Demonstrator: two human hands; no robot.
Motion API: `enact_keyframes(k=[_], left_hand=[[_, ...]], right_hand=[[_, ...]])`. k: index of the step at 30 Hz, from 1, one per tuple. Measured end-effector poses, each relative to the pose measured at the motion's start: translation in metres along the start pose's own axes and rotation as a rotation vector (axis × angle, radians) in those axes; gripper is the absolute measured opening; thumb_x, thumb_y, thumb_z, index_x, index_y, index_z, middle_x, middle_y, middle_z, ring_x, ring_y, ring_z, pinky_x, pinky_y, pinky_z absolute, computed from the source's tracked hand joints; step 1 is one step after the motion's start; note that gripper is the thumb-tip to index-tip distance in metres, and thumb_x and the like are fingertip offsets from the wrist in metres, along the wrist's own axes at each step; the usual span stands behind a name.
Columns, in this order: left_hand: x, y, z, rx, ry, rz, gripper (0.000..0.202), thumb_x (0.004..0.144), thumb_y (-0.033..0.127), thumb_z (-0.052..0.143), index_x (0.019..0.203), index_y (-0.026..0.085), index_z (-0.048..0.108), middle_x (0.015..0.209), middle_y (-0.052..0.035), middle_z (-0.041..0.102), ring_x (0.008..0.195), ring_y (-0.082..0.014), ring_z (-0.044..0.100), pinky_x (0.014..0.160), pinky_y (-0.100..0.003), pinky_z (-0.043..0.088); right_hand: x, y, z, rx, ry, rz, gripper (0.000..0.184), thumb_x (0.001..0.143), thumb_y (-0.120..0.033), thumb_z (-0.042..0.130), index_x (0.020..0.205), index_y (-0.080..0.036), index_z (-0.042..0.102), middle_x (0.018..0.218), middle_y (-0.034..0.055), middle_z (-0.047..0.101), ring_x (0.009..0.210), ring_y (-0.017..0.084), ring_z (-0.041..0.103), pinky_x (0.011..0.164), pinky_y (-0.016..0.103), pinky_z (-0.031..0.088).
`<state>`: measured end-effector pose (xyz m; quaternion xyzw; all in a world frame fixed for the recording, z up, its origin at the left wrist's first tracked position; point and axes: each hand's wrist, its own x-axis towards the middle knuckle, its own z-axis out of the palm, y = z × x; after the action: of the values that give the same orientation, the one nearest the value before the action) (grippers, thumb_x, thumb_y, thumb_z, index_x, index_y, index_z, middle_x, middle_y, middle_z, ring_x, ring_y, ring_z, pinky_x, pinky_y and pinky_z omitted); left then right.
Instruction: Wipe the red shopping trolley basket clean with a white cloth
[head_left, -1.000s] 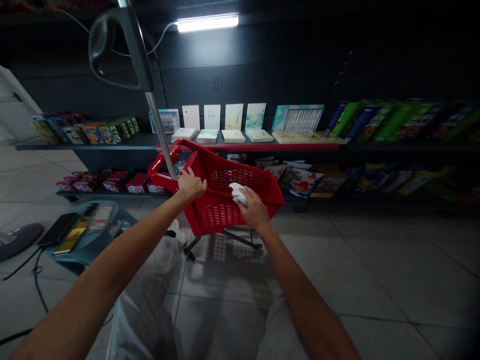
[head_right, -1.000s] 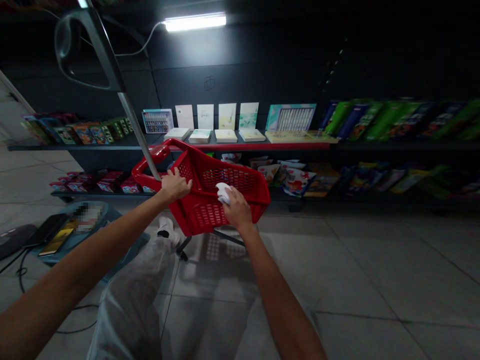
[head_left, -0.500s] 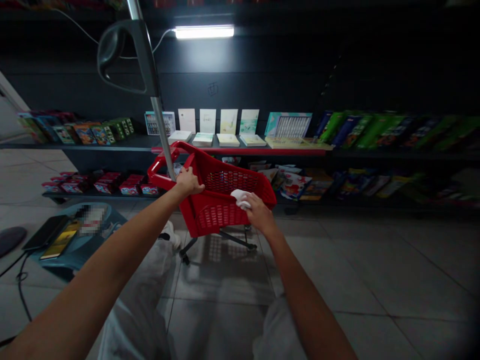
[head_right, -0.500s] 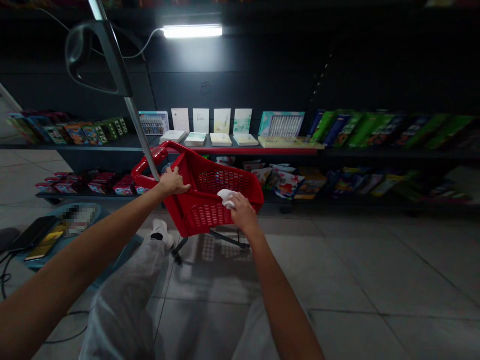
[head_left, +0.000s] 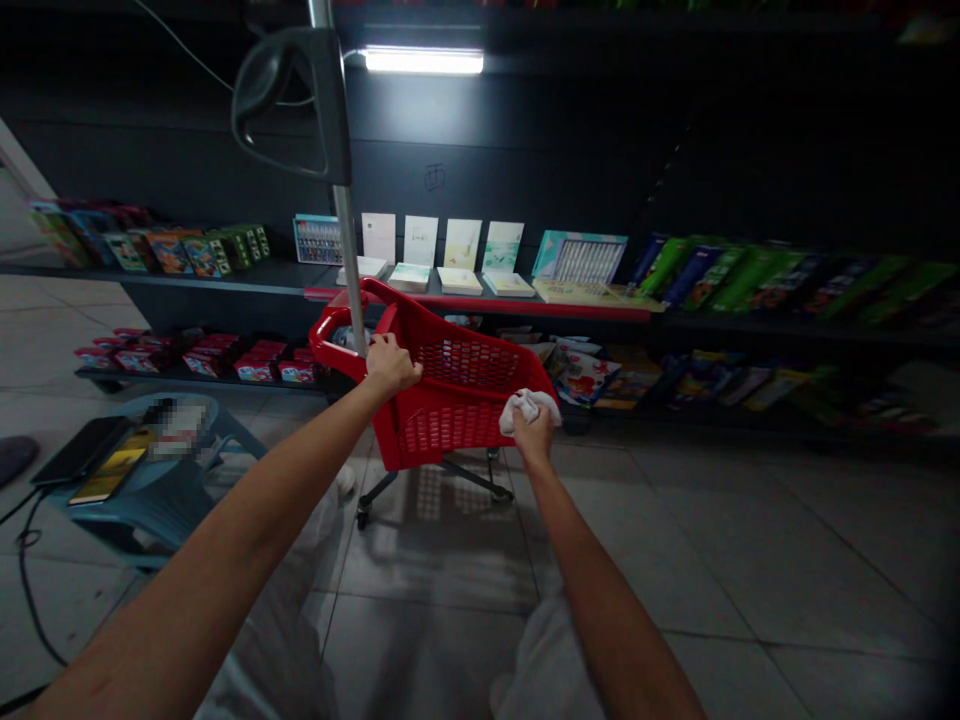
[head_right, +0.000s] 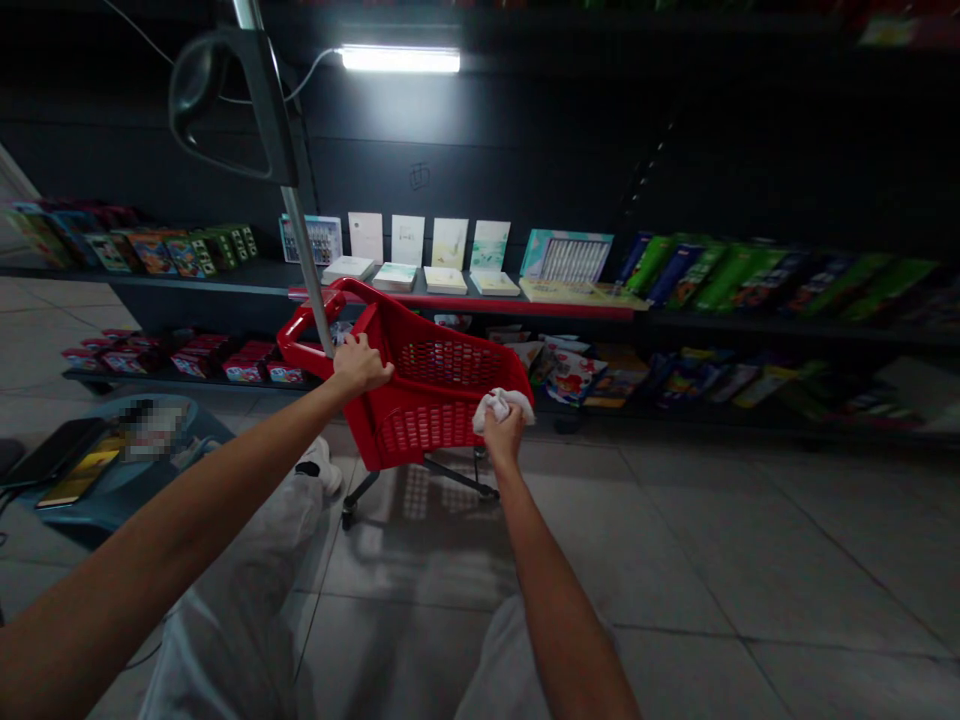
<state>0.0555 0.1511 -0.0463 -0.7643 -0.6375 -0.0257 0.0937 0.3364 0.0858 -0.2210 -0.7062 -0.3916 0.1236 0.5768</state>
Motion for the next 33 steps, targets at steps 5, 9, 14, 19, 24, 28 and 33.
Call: enact_keyframes(k=[5, 9, 14, 19, 24, 28, 33], left_hand=[[-0.007, 0.022, -0.001, 0.018, -0.007, 0.005, 0.075, 0.093, 0.064, 0.046, 0.132, 0.006, 0.072, 0.152, -0.0274, 0.049, 0.138, -0.0492, 0.04, 0.108, -0.056, 0.036], [-0.011, 0.036, -0.001, -0.003, 0.011, 0.011, 0.076, 0.094, 0.062, 0.046, 0.133, 0.003, 0.071, 0.154, -0.0282, 0.048, 0.137, -0.0501, 0.04, 0.11, -0.058, 0.033], [-0.012, 0.037, 0.003, -0.029, 0.045, 0.036, 0.07, 0.096, 0.056, 0.042, 0.133, 0.005, 0.072, 0.152, -0.0261, 0.052, 0.137, -0.0493, 0.04, 0.11, -0.059, 0.032], [-0.009, 0.032, 0.005, -0.005, 0.055, 0.044, 0.073, 0.096, 0.061, 0.039, 0.131, 0.006, 0.074, 0.152, -0.0265, 0.052, 0.137, -0.0501, 0.041, 0.111, -0.061, 0.031], [-0.009, 0.03, 0.004, -0.003, 0.05, 0.035, 0.072, 0.097, 0.059, 0.04, 0.132, 0.006, 0.073, 0.153, -0.0266, 0.051, 0.137, -0.0488, 0.043, 0.111, -0.058, 0.031], [-0.011, 0.029, 0.002, 0.007, 0.059, 0.036, 0.072, 0.097, 0.059, 0.039, 0.13, 0.006, 0.074, 0.151, -0.0266, 0.053, 0.137, -0.0463, 0.043, 0.113, -0.057, 0.029], [-0.014, 0.028, -0.001, 0.02, 0.031, 0.037, 0.074, 0.097, 0.063, 0.039, 0.129, 0.006, 0.074, 0.15, -0.0269, 0.054, 0.136, -0.0455, 0.045, 0.114, -0.057, 0.027]], right_hand=[[-0.072, -0.031, 0.074, 0.378, -0.268, 0.051, 0.047, 0.082, -0.052, 0.067, 0.116, -0.021, 0.057, 0.106, 0.0061, 0.07, 0.092, 0.02, 0.066, 0.089, 0.036, 0.055], [-0.129, -0.054, 0.11, 0.464, -0.491, -0.129, 0.043, 0.079, -0.045, 0.076, 0.113, -0.021, 0.065, 0.115, 0.0075, 0.071, 0.108, 0.023, 0.066, 0.105, 0.039, 0.05], [-0.14, -0.058, 0.121, 0.653, -0.522, 0.129, 0.048, 0.071, -0.039, 0.085, 0.112, -0.023, 0.068, 0.11, 0.0034, 0.076, 0.102, 0.022, 0.07, 0.099, 0.039, 0.056], [-0.091, -0.034, 0.096, 0.884, -0.296, 0.389, 0.05, 0.061, -0.035, 0.089, 0.103, -0.02, 0.068, 0.099, 0.0031, 0.078, 0.091, 0.02, 0.074, 0.086, 0.035, 0.062], [-0.014, 0.008, 0.025, 0.717, 0.19, 0.428, 0.042, 0.063, -0.036, 0.081, 0.097, -0.021, 0.061, 0.094, 0.0016, 0.074, 0.084, 0.019, 0.074, 0.069, 0.031, 0.063], [0.031, 0.033, -0.033, 0.51, 0.458, 0.36, 0.037, 0.068, -0.043, 0.071, 0.092, -0.024, 0.051, 0.101, 0.0038, 0.07, 0.089, 0.021, 0.073, 0.067, 0.034, 0.064], [0.028, 0.034, -0.032, 0.472, 0.365, 0.275, 0.039, 0.068, -0.05, 0.065, 0.094, -0.025, 0.05, 0.099, 0.0023, 0.067, 0.082, 0.018, 0.071, 0.068, 0.032, 0.062]])
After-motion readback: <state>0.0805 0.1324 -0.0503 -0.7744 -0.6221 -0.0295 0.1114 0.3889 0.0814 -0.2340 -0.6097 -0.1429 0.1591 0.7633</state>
